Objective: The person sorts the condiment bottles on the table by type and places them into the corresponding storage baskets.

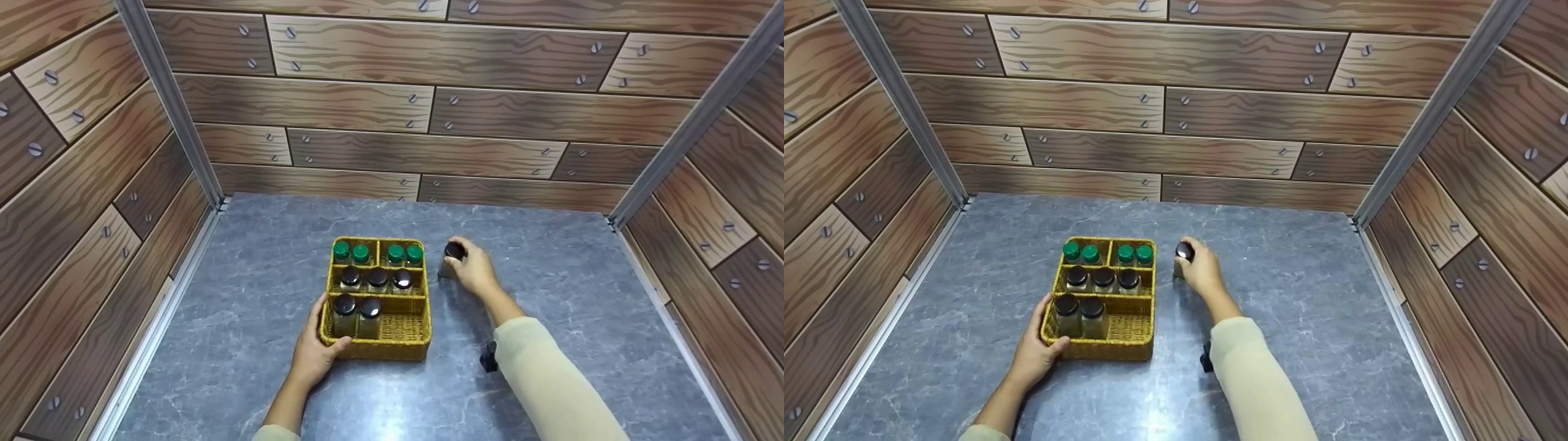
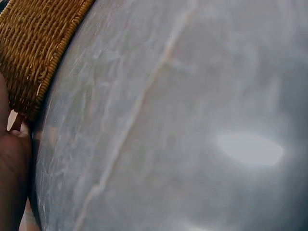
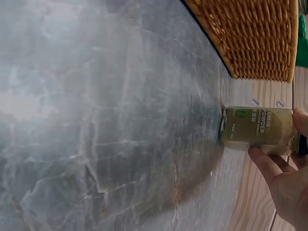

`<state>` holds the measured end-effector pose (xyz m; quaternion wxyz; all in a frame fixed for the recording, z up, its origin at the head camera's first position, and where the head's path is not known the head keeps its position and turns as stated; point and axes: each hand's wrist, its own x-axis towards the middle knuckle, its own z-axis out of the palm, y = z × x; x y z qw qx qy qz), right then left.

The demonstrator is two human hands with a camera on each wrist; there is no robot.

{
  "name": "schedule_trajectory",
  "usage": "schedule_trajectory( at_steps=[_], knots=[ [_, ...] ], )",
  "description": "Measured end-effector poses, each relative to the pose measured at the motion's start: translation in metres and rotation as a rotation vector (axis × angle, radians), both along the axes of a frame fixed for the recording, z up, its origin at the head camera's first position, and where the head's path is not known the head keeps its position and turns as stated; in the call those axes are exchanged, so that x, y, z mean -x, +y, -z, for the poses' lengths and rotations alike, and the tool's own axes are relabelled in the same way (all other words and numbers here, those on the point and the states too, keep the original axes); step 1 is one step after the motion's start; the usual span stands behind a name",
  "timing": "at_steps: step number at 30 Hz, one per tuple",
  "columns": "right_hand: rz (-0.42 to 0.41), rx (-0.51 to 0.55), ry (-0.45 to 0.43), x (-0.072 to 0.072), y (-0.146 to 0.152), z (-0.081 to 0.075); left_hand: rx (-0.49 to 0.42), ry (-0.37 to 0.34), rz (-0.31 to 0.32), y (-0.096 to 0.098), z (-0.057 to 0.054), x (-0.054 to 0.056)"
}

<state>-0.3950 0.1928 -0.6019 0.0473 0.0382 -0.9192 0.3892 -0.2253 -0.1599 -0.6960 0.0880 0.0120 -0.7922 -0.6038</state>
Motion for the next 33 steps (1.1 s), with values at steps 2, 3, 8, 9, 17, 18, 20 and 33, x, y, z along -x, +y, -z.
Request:
schedule_trajectory(
  at_steps=[2,3,8,9,17,18,20,33],
  knots=[
    [0.002,-0.002,0.015,-0.003,0.000,0.002,0.001,-0.001,-0.002,0.001,0.000,0.000],
    [0.000,-0.001,0.024,-0.004,-0.001,0.003,0.002,-0.003,-0.004,0.001,0.000,-0.001],
    [-0.007,0.032,0.060,-0.010,-0.002,0.006,0.010,0.000,-0.012,0.000,0.000,-0.001],
    [-0.010,0.038,0.069,-0.011,-0.002,0.007,0.010,0.001,-0.010,0.000,0.000,-0.001],
    [-0.035,0.086,0.088,-0.020,0.007,0.003,0.005,0.021,0.003,0.001,-0.001,0.002],
    [-0.045,0.093,0.082,-0.021,0.008,0.002,0.006,0.023,0.000,0.002,-0.001,0.002],
    [-0.065,0.107,0.075,-0.023,0.011,0.000,0.007,0.024,-0.002,0.002,0.000,0.001],
    [-0.171,0.090,0.015,-0.041,0.029,-0.025,0.023,0.033,-0.004,0.002,0.000,0.000]
  ],
)
